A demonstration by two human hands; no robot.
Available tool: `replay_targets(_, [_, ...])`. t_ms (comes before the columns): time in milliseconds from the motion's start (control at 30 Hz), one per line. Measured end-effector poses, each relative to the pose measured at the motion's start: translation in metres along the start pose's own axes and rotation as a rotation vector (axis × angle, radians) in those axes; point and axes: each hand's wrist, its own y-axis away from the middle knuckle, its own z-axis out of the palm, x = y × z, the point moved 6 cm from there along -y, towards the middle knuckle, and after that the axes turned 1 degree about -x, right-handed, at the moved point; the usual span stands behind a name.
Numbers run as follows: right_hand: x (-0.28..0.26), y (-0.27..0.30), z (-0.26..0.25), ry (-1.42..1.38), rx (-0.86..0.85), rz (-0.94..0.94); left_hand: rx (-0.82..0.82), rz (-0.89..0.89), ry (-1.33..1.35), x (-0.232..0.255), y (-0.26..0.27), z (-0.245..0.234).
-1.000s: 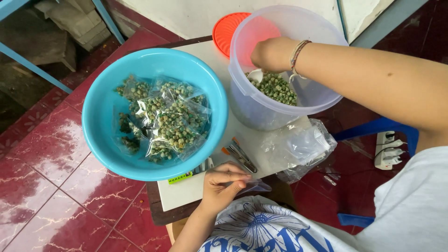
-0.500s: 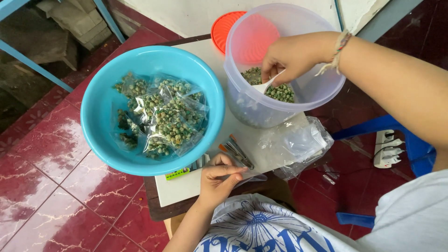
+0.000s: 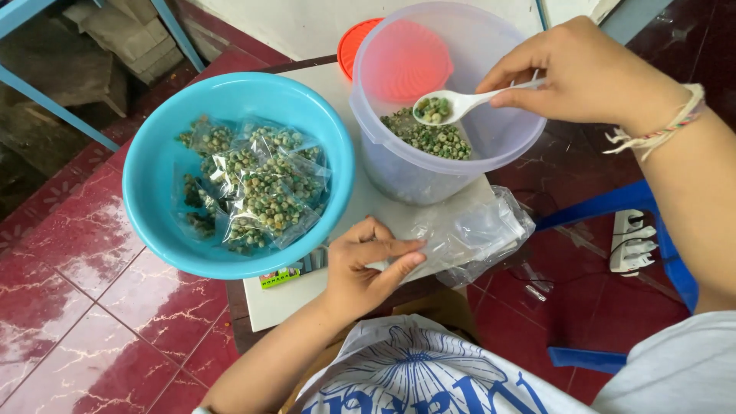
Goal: Manually packaging green peas into small plastic bags and sealing them using a lighter.
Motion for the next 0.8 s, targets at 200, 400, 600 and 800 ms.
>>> replay_targets(200, [-0.002, 0.04, -0.028, 0.022, 0.121, -0.001, 0.124, 0.128, -0.11, -0.024, -0.009, -0.001])
replay_targets(400, [-0.022, 0.075, -0.035, 0.007, 0.026, 0.065, 0.132, 0.128, -0.122, -0.034, 0.005, 0.0])
replay_targets(600, [-0.052, 0.09, -0.006, -0.12, -0.094, -0.089, 0.154, 0.114, -0.062, -0.038, 0.011, 0.001])
replay_targets(800, [-0.054, 0.09, 0.01, 0.01, -0.169, -0.037, 0.1, 0.088, -0.014, -0.04, 0.014, 0.002])
